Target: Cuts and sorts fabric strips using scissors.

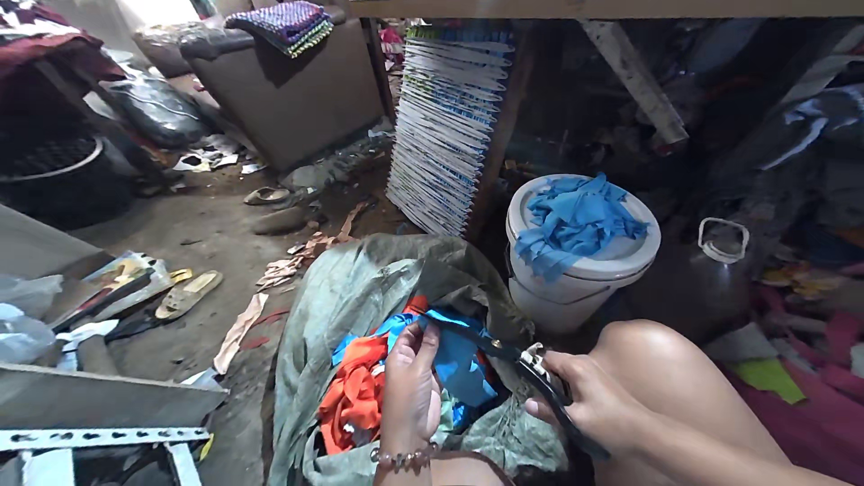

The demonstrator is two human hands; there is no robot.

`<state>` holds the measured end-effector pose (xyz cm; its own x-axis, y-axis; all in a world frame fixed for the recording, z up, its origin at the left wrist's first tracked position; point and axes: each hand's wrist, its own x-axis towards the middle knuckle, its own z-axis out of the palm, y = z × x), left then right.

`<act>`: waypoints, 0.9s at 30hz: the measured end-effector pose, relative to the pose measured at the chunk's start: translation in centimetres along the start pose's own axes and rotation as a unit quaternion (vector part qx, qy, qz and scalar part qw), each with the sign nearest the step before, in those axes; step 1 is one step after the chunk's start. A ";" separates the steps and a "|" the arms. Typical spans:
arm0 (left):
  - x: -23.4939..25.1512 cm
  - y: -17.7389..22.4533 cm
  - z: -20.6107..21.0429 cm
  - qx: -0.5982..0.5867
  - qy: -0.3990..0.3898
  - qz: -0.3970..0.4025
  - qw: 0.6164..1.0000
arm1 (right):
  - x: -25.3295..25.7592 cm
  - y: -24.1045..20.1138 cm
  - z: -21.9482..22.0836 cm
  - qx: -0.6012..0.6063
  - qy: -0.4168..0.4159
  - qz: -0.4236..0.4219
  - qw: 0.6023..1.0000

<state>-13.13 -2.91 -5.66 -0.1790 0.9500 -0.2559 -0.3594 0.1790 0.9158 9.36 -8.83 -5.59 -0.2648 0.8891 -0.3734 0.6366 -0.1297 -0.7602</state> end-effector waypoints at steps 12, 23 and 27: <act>-0.8 0.1 0.4 0.029 -0.077 -0.002 0.997 | 3.7 -3.8 -0.6 0.089 0.089 -0.147 0.981; 1.3 -0.2 -3.0 0.115 -0.125 0.111 0.979 | 9.3 -11.1 -2.0 0.273 0.078 -0.133 0.950; 3.3 -1.6 -3.0 0.095 -0.261 0.133 0.951 | 8.5 -14.3 -4.1 0.332 0.033 -0.148 0.931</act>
<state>-15.90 -0.85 -8.91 0.2565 0.9570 0.1351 -0.1833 -0.0891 0.9790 0.99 2.40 4.23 -0.2990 0.9510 -0.0789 -0.0515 -0.0986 -0.9938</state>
